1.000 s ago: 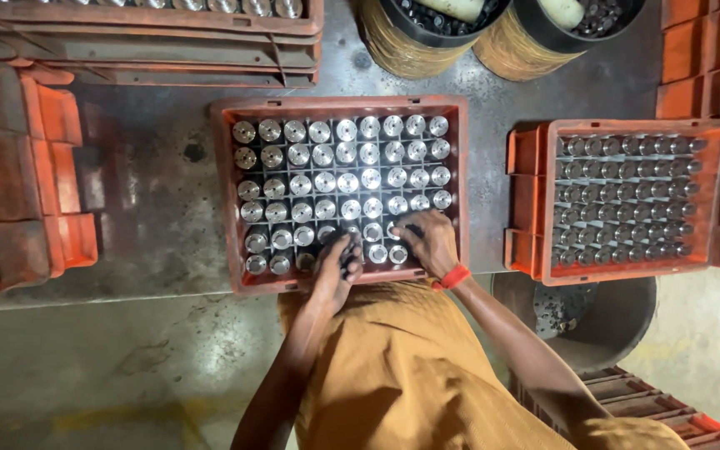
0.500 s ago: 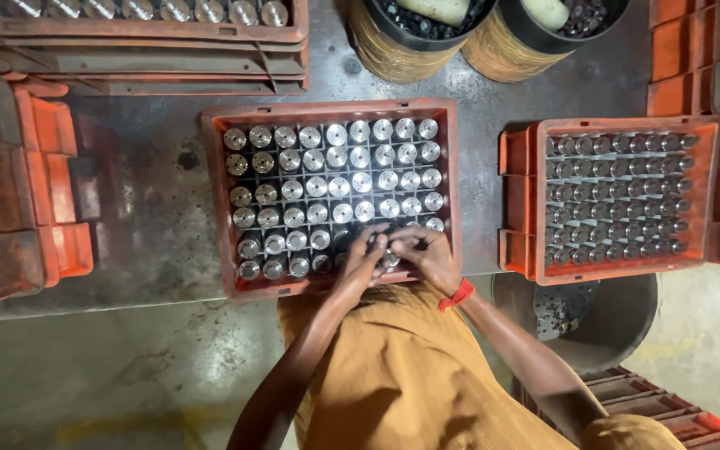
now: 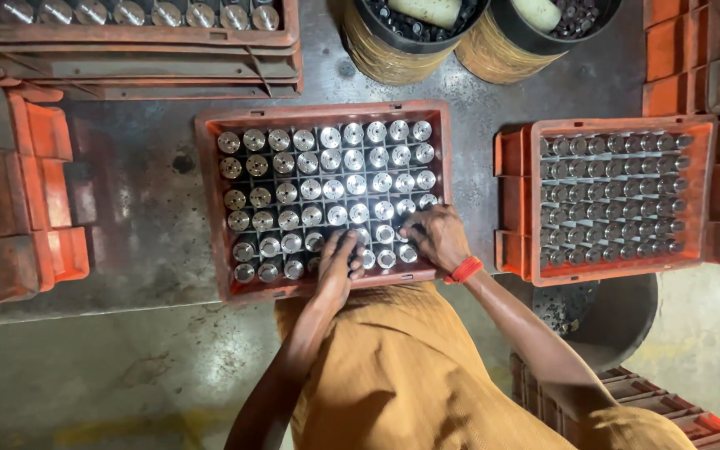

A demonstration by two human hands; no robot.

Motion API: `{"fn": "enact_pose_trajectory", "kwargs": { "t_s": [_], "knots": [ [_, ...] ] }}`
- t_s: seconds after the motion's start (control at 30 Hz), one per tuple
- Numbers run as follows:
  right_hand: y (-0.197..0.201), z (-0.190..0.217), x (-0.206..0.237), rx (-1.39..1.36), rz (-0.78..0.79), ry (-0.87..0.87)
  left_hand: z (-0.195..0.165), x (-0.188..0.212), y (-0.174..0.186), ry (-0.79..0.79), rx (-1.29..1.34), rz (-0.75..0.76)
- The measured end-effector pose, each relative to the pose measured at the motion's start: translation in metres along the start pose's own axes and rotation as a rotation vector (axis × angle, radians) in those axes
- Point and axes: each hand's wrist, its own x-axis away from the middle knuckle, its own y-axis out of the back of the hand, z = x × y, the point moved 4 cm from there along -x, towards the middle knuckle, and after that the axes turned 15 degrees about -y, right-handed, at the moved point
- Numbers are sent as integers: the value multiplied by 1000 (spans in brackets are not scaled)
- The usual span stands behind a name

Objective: The person repeatedly picks small metal caps from a red crate, inspects them, and places them into one of two nearby containers. The person continues this cycle of picking, inspecting, and placing throughout the clip.

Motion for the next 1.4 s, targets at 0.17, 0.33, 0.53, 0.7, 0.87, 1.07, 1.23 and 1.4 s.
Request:
{"fn": "enact_pose_trajectory", "kwargs": {
  "t_s": [0.17, 0.33, 0.53, 0.7, 0.87, 1.07, 1.23, 1.4],
  "knots": [
    [18, 10, 12, -578, 41, -36, -10, 5, -32, -16, -148, 203],
    [-15, 8, 41, -1043, 468, -342, 2, 12, -58, 146, -229, 307],
    [6, -45, 41, -778, -104, -351, -1, 7, -38, 190, -101, 72],
    [19, -34, 42, -164, -284, 114, -8, 4, -19, 140, 55, 15],
    [10, -38, 11, -299, -224, -304, -6, 10, -8, 127, 39, 17],
    [31, -25, 14, -433, -309, -229, -29, 18, -5, 39, -23, 58],
    [-30, 38, 38, -1065, 460, -311, -46, 35, -12, 103, -61, 262],
    [-76, 102, 16, -850, 444, -210, -81, 39, 28, 40, -30, 76]
  ]
}}
